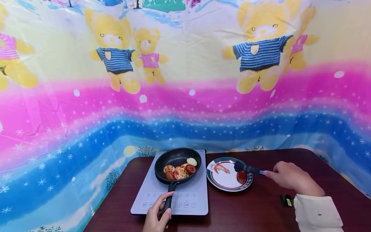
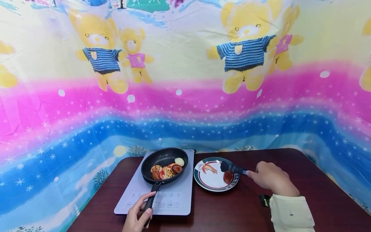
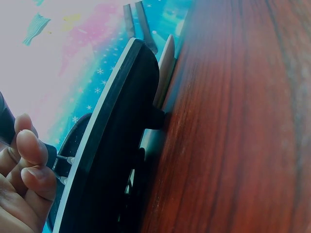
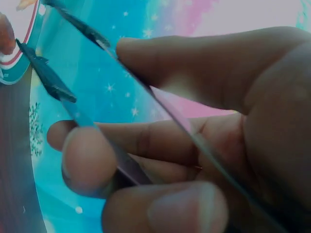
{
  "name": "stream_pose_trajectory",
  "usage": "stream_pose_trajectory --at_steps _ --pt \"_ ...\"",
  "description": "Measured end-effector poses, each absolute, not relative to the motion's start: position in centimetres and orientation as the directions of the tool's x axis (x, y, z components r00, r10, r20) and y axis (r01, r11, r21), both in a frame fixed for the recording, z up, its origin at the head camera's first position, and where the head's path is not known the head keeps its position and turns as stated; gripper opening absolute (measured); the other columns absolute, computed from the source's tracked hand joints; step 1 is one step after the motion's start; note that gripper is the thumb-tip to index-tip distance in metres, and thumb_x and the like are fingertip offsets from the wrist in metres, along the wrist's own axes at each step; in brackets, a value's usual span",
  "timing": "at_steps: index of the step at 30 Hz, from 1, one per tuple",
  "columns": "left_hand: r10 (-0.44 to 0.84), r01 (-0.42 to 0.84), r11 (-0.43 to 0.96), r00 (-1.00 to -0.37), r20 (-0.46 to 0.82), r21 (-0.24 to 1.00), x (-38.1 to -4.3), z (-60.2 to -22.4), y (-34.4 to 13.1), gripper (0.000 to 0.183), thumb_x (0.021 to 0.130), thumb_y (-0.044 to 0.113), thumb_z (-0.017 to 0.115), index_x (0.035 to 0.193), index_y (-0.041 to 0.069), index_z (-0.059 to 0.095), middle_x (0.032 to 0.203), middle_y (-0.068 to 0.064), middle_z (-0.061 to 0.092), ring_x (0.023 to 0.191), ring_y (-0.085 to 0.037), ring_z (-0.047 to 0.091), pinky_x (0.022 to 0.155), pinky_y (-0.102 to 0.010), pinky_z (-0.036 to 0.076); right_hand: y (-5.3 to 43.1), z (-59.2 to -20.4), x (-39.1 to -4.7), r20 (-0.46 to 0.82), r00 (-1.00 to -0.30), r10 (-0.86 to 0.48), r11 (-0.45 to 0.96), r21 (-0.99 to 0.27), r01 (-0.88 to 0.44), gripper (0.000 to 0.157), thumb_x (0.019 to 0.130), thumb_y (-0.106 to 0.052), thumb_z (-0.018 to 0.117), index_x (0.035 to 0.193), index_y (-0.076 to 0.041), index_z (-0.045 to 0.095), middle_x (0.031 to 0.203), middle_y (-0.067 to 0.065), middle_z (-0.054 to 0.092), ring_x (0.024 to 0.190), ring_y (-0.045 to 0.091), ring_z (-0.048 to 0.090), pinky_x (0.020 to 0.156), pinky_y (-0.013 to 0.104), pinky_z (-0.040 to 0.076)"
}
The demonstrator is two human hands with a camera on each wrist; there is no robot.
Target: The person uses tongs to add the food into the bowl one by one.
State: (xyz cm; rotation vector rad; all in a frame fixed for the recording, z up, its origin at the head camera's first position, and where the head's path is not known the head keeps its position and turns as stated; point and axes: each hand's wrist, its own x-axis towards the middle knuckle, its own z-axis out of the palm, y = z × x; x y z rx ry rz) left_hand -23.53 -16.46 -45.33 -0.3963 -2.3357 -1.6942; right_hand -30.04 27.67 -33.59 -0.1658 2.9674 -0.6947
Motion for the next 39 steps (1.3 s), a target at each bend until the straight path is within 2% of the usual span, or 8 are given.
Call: stream_pose_trajectory --at_steps 7,14,20,25,30,39 --pt "0.090 0.337 0.299 -0.941 0.325 0.893 -23.5 -45.2 -16.5 0.043 0.093 0.004 0.054 0.135 0.010 0.051 0.066 -0.011 0.058 0.043 -0.006 0.047 0.040 -0.030 0.047 28.1 -34.0 -30.3 -0.075 -0.991 -0.114 0.905 -0.420 -0.072 0.050 0.093 -0.050 0.054 0.061 -0.012 0.058 0.052 -0.001 0.049 0.047 0.013 0.039 0.046 0.029 0.032" --pt "0.096 0.328 0.298 -0.945 0.314 0.896 -23.5 -45.2 -16.5 0.043 0.093 0.005 0.054 0.135 0.009 0.050 0.065 -0.005 0.057 0.044 -0.006 0.047 0.040 -0.030 0.047 28.0 -34.3 -30.4 -0.091 -0.989 -0.116 0.905 -0.420 -0.067 0.047 0.093 -0.047 0.056 0.063 -0.011 0.060 0.051 -0.002 0.047 0.047 0.012 0.038 0.045 0.028 0.031" --pt "0.091 0.334 0.289 -0.943 0.321 0.897 -23.5 -45.3 -16.5 0.043 0.093 0.004 0.054 0.135 0.009 0.051 0.065 -0.007 0.057 0.044 -0.006 0.047 0.040 -0.030 0.047 27.7 -34.2 -30.4 -0.091 -0.988 -0.122 0.901 -0.427 -0.072 0.046 0.093 -0.046 0.057 0.063 -0.011 0.061 0.051 -0.001 0.047 0.047 0.012 0.039 0.045 0.028 0.033" --pt "0.085 0.350 0.297 -0.936 0.341 0.888 -23.5 -45.4 -16.4 0.043 0.092 0.004 0.054 0.135 0.009 0.051 0.064 -0.002 0.056 0.044 -0.006 0.047 0.039 -0.031 0.047 27.2 -33.8 -30.1 -0.025 -0.990 -0.140 0.885 -0.451 -0.113 0.050 0.094 -0.049 0.054 0.061 -0.011 0.057 0.051 -0.001 0.047 0.047 0.013 0.041 0.047 0.030 0.034" --pt "0.079 0.355 0.300 -0.934 0.348 0.885 -23.5 -45.3 -16.3 0.043 0.092 0.003 0.054 0.134 0.009 0.052 0.064 -0.003 0.056 0.044 -0.006 0.047 0.038 -0.031 0.046 26.8 -33.6 -30.1 0.054 -0.985 -0.161 0.867 -0.468 -0.168 0.054 0.094 -0.055 0.051 0.063 -0.011 0.056 0.052 0.001 0.048 0.049 0.016 0.042 0.049 0.032 0.034" --pt "0.087 0.327 0.298 -0.945 0.316 0.897 -23.4 -45.2 -16.4 0.043 0.092 0.003 0.053 0.135 0.009 0.051 0.065 -0.005 0.057 0.044 -0.006 0.046 0.039 -0.029 0.046 26.8 -34.5 -30.6 -0.066 -0.989 -0.131 0.889 -0.450 -0.087 0.047 0.093 -0.045 0.057 0.060 -0.011 0.060 0.051 -0.002 0.045 0.046 0.012 0.036 0.045 0.027 0.030"
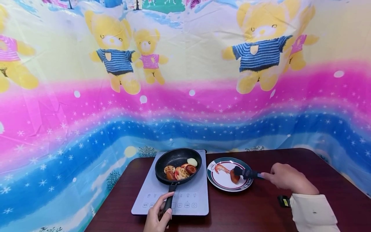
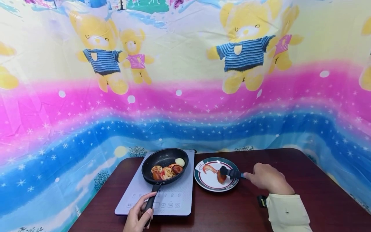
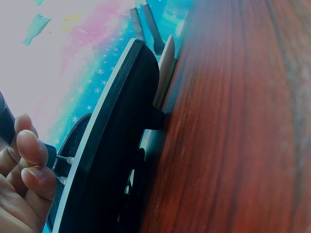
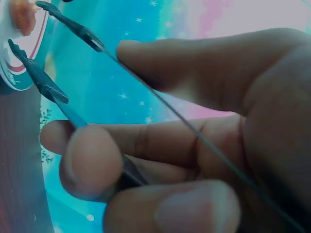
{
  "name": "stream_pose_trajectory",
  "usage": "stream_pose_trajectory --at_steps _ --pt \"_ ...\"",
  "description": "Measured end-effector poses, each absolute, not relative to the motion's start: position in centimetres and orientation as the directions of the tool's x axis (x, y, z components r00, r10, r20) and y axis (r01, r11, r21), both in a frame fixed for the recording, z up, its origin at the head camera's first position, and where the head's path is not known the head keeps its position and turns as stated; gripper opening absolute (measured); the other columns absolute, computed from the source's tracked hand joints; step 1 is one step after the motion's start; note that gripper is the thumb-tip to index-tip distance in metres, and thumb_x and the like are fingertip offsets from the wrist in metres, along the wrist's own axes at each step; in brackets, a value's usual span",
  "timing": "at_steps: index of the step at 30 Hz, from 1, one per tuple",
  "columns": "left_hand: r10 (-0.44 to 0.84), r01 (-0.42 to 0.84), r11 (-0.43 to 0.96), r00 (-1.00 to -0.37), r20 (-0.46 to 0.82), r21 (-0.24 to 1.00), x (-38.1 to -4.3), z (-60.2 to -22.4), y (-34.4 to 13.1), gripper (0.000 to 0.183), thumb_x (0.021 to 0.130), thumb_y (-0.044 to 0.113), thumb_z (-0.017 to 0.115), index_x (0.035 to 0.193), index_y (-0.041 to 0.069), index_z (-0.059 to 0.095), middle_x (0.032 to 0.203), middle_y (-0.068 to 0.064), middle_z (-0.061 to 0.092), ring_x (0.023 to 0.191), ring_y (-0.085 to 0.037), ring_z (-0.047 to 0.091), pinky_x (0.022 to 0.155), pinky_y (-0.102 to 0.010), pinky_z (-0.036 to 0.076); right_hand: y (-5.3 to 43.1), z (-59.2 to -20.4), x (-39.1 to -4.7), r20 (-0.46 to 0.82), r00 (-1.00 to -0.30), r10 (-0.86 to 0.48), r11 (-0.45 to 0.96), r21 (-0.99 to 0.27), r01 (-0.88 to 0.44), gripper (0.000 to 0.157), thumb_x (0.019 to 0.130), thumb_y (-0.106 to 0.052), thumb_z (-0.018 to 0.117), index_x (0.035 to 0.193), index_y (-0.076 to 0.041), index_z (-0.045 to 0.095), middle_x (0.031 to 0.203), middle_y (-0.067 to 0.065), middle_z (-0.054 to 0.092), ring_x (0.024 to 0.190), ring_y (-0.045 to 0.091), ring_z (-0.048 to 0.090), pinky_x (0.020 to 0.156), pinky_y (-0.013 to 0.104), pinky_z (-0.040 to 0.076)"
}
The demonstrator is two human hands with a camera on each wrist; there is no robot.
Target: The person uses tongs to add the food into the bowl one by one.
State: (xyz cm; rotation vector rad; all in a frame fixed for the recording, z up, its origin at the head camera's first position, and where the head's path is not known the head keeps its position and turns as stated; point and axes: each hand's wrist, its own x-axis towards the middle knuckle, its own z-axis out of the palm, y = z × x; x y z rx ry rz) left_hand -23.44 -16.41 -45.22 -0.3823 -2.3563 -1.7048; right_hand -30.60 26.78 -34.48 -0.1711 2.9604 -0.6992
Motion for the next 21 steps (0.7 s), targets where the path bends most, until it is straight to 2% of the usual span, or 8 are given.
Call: stream_pose_trajectory --at_steps 6,10,13,16,21 --pt "0.090 0.321 0.300 -0.947 0.309 0.898 -23.4 -45.1 -16.4 0.044 0.092 0.003 0.053 0.135 0.009 0.051 0.066 -0.005 0.057 0.044 -0.006 0.047 0.040 -0.029 0.046 26.1 -35.0 -31.0 -0.049 -0.991 -0.128 0.899 -0.428 -0.095 0.037 0.089 -0.043 0.063 0.068 -0.013 0.066 0.052 0.000 0.050 0.049 0.014 0.044 0.046 0.029 0.034" --pt "0.099 0.314 0.302 -0.950 0.297 0.900 -23.4 -45.1 -16.5 0.044 0.092 0.004 0.053 0.136 0.009 0.050 0.066 -0.005 0.057 0.045 -0.006 0.047 0.040 -0.029 0.046 26.0 -34.7 -31.1 -0.025 -0.996 -0.090 0.924 -0.375 -0.074 0.029 0.088 -0.041 0.066 0.080 -0.014 0.072 0.061 0.001 0.052 0.058 0.018 0.048 0.050 0.033 0.037" --pt "0.101 0.313 0.303 -0.950 0.296 0.900 -23.4 -45.1 -16.5 0.044 0.093 0.004 0.052 0.136 0.009 0.050 0.066 -0.005 0.057 0.044 -0.006 0.047 0.040 -0.028 0.046 26.1 -34.4 -31.0 -0.012 -0.998 -0.057 0.938 -0.343 -0.049 0.028 0.087 -0.040 0.068 0.087 -0.013 0.074 0.066 0.003 0.052 0.063 0.020 0.048 0.053 0.036 0.038" --pt "0.099 0.316 0.304 -0.949 0.300 0.898 -23.4 -45.1 -16.5 0.044 0.092 0.004 0.053 0.136 0.009 0.050 0.066 -0.004 0.057 0.044 -0.006 0.047 0.040 -0.029 0.046 26.1 -34.2 -31.0 -0.002 -1.000 -0.031 0.946 -0.323 -0.029 0.027 0.086 -0.040 0.069 0.088 -0.014 0.074 0.068 0.003 0.053 0.065 0.020 0.048 0.053 0.038 0.039" --pt "0.097 0.326 0.309 -0.945 0.311 0.893 -23.4 -45.1 -16.5 0.043 0.092 0.004 0.053 0.135 0.010 0.051 0.066 -0.004 0.057 0.044 -0.005 0.047 0.040 -0.029 0.047 26.0 -33.9 -30.9 0.003 -1.000 -0.026 0.944 -0.330 -0.026 0.033 0.084 -0.040 0.072 0.096 -0.010 0.075 0.076 0.001 0.060 0.068 0.020 0.051 0.054 0.039 0.042"
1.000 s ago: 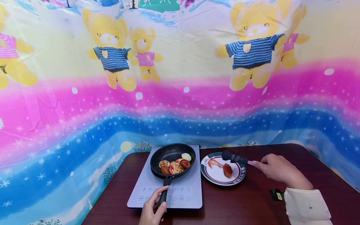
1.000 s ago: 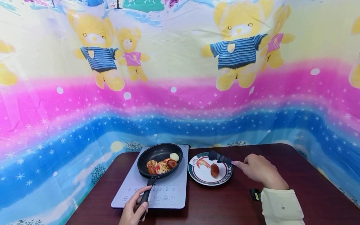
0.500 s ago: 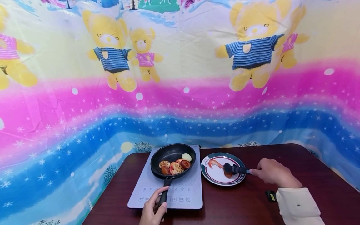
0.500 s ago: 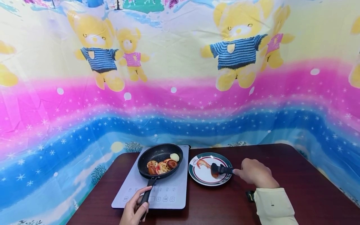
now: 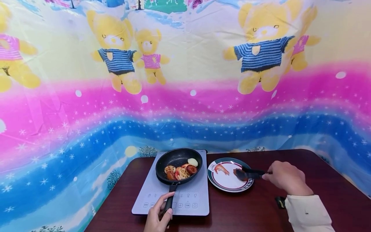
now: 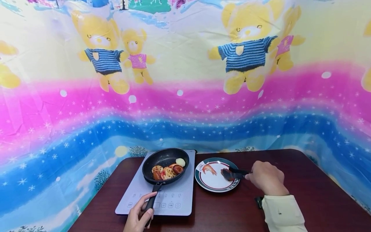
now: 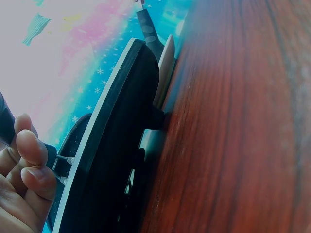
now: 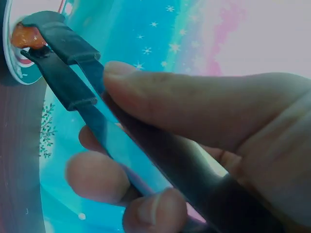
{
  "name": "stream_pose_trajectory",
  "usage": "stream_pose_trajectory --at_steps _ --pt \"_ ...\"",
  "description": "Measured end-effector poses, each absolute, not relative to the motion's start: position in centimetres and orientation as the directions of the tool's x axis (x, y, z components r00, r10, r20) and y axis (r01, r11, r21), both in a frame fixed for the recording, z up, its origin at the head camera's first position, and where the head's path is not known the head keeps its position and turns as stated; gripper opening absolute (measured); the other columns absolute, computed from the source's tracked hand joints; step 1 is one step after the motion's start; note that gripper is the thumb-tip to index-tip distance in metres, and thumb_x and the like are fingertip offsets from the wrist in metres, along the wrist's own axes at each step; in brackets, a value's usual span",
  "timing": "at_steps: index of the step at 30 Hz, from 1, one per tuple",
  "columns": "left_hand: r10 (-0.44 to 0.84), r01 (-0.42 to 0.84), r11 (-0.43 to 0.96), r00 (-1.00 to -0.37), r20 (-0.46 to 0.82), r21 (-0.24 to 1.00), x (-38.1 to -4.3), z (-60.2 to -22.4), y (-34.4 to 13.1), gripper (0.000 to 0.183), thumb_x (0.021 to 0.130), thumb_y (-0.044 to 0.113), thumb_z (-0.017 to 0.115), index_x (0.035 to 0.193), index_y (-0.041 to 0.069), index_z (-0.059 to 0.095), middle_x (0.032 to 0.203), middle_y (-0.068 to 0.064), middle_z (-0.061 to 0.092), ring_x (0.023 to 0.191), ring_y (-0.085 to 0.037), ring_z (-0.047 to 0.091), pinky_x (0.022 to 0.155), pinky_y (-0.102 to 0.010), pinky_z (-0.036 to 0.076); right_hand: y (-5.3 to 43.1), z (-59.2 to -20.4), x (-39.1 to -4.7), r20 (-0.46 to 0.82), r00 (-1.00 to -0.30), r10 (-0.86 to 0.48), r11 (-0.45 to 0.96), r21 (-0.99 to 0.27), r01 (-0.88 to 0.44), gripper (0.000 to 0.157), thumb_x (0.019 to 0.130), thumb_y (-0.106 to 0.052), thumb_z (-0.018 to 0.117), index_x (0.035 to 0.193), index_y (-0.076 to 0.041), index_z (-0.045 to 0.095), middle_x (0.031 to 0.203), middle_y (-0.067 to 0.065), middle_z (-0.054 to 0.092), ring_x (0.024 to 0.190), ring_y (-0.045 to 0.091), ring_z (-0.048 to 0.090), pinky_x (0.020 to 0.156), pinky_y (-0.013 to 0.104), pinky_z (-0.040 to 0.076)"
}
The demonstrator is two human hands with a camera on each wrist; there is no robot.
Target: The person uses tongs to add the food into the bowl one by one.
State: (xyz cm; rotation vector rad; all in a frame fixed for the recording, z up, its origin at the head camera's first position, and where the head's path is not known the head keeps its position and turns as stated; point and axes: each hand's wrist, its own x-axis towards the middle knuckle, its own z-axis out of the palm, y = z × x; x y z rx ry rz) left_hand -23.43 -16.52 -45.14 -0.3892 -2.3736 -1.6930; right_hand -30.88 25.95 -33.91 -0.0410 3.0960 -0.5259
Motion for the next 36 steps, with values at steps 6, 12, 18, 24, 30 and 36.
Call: stream_pose_trajectory --at_steps 6,12,18,24,30,36 --pt "0.102 0.320 0.316 -0.947 0.304 0.893 -23.4 -45.1 -16.5 0.043 0.093 0.005 0.053 0.136 0.009 0.050 0.066 -0.003 0.057 0.044 -0.006 0.047 0.040 -0.029 0.047 25.7 -33.4 -30.7 0.019 -0.996 -0.082 0.939 -0.333 -0.084 0.038 0.081 -0.045 0.073 0.100 -0.012 0.075 0.088 0.003 0.066 0.073 0.019 0.055 0.056 0.042 0.044" --pt "0.102 0.322 0.309 -0.947 0.305 0.895 -23.4 -45.2 -16.6 0.043 0.093 0.005 0.053 0.136 0.009 0.050 0.066 -0.002 0.057 0.045 -0.006 0.047 0.040 -0.029 0.046 25.0 -33.3 -30.3 -0.015 -0.988 -0.151 0.911 -0.391 -0.133 0.034 0.084 -0.043 0.070 0.098 -0.013 0.075 0.072 -0.002 0.062 0.067 0.015 0.056 0.058 0.039 0.044" --pt "0.103 0.329 0.304 -0.944 0.313 0.894 -23.5 -45.2 -16.6 0.043 0.093 0.005 0.053 0.136 0.010 0.050 0.066 -0.006 0.058 0.045 -0.006 0.047 0.040 -0.029 0.047 24.6 -33.5 -29.9 -0.020 -0.989 -0.147 0.903 -0.411 -0.126 0.043 0.088 -0.047 0.064 0.064 -0.011 0.067 0.054 -0.002 0.049 0.051 0.013 0.042 0.049 0.031 0.035" --pt "0.097 0.335 0.311 -0.942 0.321 0.889 -23.5 -45.2 -16.5 0.043 0.092 0.004 0.054 0.135 0.009 0.051 0.066 -0.004 0.058 0.044 -0.006 0.047 0.040 -0.030 0.047 25.0 -33.7 -29.8 -0.035 -0.989 -0.144 0.898 -0.425 -0.115 0.051 0.090 -0.051 0.058 0.059 -0.012 0.060 0.052 0.000 0.047 0.048 0.013 0.039 0.047 0.029 0.033" --pt "0.102 0.318 0.317 -0.948 0.302 0.893 -23.4 -45.2 -16.6 0.043 0.093 0.006 0.053 0.136 0.010 0.050 0.066 -0.001 0.057 0.045 -0.007 0.048 0.041 -0.030 0.048 25.6 -33.6 -29.6 -0.058 -0.985 -0.160 0.896 -0.428 -0.120 0.050 0.093 -0.047 0.056 0.058 -0.012 0.059 0.051 -0.002 0.046 0.047 0.011 0.036 0.047 0.027 0.031" --pt "0.087 0.335 0.310 -0.942 0.325 0.889 -23.4 -45.2 -16.4 0.043 0.092 0.004 0.054 0.135 0.010 0.051 0.065 0.000 0.057 0.045 -0.006 0.048 0.040 -0.031 0.047 25.8 -33.9 -29.7 -0.065 -0.985 -0.159 0.897 -0.426 -0.117 0.050 0.093 -0.046 0.057 0.057 -0.011 0.059 0.051 -0.002 0.046 0.047 0.011 0.037 0.047 0.028 0.033"
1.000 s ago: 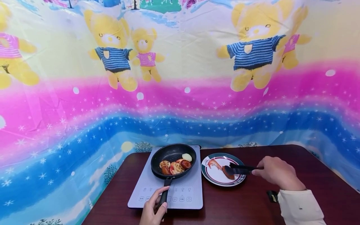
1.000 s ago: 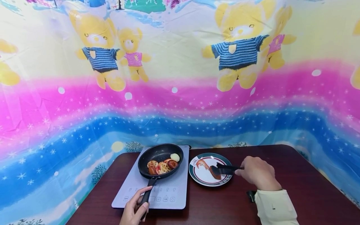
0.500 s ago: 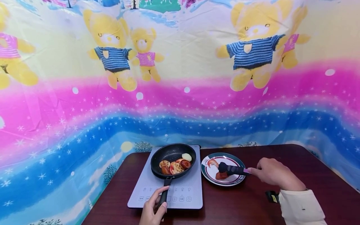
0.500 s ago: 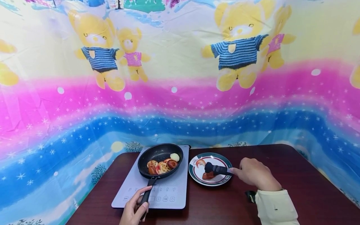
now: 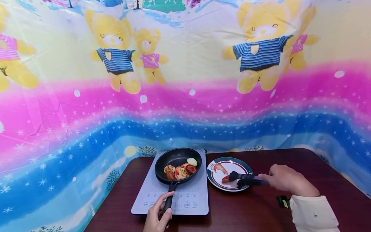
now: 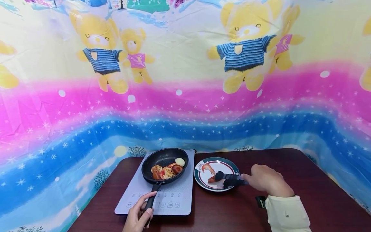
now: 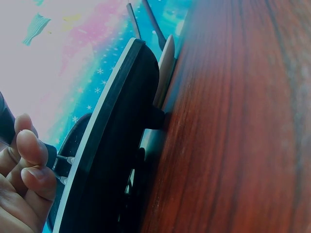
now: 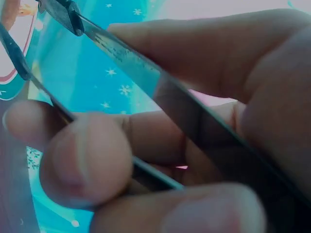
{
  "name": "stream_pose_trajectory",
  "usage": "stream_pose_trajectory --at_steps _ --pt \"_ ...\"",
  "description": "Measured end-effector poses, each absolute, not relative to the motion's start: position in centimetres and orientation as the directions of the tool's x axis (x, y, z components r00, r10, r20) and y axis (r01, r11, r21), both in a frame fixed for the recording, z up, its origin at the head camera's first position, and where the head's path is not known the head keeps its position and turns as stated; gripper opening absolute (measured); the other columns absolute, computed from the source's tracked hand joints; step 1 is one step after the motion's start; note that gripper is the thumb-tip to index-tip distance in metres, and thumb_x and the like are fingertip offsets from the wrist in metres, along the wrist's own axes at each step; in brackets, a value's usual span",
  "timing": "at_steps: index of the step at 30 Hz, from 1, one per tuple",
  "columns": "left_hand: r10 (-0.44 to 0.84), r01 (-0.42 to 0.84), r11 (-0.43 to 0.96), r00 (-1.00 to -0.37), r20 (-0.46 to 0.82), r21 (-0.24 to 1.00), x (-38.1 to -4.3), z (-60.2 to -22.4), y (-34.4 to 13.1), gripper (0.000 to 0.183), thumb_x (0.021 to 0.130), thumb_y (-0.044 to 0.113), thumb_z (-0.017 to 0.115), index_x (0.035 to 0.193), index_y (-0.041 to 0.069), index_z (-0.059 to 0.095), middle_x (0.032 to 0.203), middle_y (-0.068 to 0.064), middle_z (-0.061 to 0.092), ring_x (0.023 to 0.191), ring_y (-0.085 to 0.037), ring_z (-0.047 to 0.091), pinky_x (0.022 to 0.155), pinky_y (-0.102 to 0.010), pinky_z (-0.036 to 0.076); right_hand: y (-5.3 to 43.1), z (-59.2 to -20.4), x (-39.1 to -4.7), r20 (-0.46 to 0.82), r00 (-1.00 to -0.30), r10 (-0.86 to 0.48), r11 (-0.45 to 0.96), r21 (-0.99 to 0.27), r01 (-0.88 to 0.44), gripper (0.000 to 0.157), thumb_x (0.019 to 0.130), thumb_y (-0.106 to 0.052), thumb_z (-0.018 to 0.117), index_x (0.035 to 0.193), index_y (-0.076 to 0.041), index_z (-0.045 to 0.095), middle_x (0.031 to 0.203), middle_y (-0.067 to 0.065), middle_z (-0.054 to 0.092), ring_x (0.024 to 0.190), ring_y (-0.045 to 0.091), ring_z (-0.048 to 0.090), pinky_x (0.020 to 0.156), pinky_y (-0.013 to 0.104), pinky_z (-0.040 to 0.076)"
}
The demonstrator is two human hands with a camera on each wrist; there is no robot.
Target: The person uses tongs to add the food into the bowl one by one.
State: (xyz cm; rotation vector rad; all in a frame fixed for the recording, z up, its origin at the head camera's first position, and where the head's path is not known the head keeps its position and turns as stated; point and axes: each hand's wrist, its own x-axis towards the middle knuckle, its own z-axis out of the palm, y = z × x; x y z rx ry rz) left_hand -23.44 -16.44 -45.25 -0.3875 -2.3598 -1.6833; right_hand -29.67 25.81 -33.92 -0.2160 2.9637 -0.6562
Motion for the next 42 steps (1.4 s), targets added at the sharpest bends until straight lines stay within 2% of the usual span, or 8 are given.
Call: stream_pose_trajectory --at_steps 5,10,14,18,22,27,42 --pt "0.090 0.344 0.305 -0.939 0.333 0.888 -23.4 -45.4 -16.5 0.043 0.092 0.004 0.054 0.135 0.009 0.051 0.065 -0.003 0.057 0.045 -0.006 0.048 0.039 -0.031 0.047 25.0 -34.7 -30.1 -0.070 -0.983 -0.168 0.886 -0.448 -0.120 0.050 0.092 -0.046 0.058 0.057 -0.010 0.058 0.050 0.000 0.047 0.045 0.012 0.040 0.047 0.029 0.035" --pt "0.085 0.351 0.302 -0.936 0.342 0.886 -23.4 -45.3 -16.4 0.043 0.092 0.004 0.054 0.135 0.009 0.051 0.065 -0.003 0.056 0.044 -0.006 0.047 0.039 -0.030 0.046 24.2 -35.6 -30.6 -0.095 -0.982 -0.166 0.883 -0.457 -0.105 0.051 0.090 -0.050 0.058 0.059 -0.010 0.057 0.048 0.000 0.047 0.041 0.011 0.040 0.042 0.027 0.032" --pt "0.091 0.352 0.302 -0.936 0.341 0.886 -23.5 -45.3 -16.4 0.043 0.093 0.004 0.054 0.135 0.009 0.051 0.066 -0.011 0.058 0.044 -0.006 0.047 0.039 -0.031 0.047 23.5 -36.1 -31.0 -0.099 -0.981 -0.164 0.887 -0.450 -0.103 0.049 0.090 -0.049 0.059 0.060 -0.009 0.057 0.047 -0.001 0.046 0.039 0.011 0.040 0.041 0.025 0.029" --pt "0.100 0.344 0.307 -0.939 0.329 0.887 -23.5 -45.2 -16.4 0.043 0.093 0.004 0.053 0.136 0.009 0.050 0.069 -0.019 0.059 0.045 -0.007 0.048 0.040 -0.031 0.048 22.9 -36.4 -31.2 -0.086 -0.982 -0.169 0.888 -0.445 -0.114 0.044 0.087 -0.047 0.064 0.065 -0.010 0.060 0.052 -0.001 0.045 0.045 0.012 0.040 0.044 0.027 0.030" --pt "0.108 0.339 0.305 -0.941 0.322 0.890 -23.5 -45.2 -16.5 0.043 0.093 0.005 0.053 0.136 0.009 0.049 0.070 -0.022 0.059 0.044 -0.006 0.048 0.040 -0.031 0.048 22.5 -36.6 -31.4 -0.095 -0.978 -0.188 0.891 -0.435 -0.129 0.038 0.084 -0.046 0.068 0.072 -0.009 0.064 0.055 -0.002 0.041 0.049 0.012 0.036 0.047 0.028 0.029" --pt "0.108 0.334 0.299 -0.942 0.316 0.894 -23.5 -45.2 -16.5 0.044 0.093 0.004 0.053 0.136 0.009 0.049 0.069 -0.017 0.059 0.044 -0.006 0.048 0.040 -0.031 0.048 22.2 -37.0 -31.5 -0.116 -0.972 -0.205 0.897 -0.421 -0.138 0.036 0.084 -0.043 0.068 0.077 -0.008 0.065 0.056 0.000 0.042 0.049 0.012 0.036 0.047 0.027 0.029" --pt "0.097 0.345 0.298 -0.939 0.331 0.890 -23.5 -45.2 -16.4 0.044 0.092 0.003 0.053 0.136 0.008 0.050 0.066 -0.006 0.058 0.044 -0.006 0.047 0.039 -0.031 0.048 22.2 -36.4 -31.0 -0.103 -0.974 -0.200 0.923 -0.355 -0.152 0.029 0.087 -0.036 0.068 0.077 -0.010 0.062 0.059 0.003 0.049 0.053 0.015 0.044 0.049 0.029 0.034"
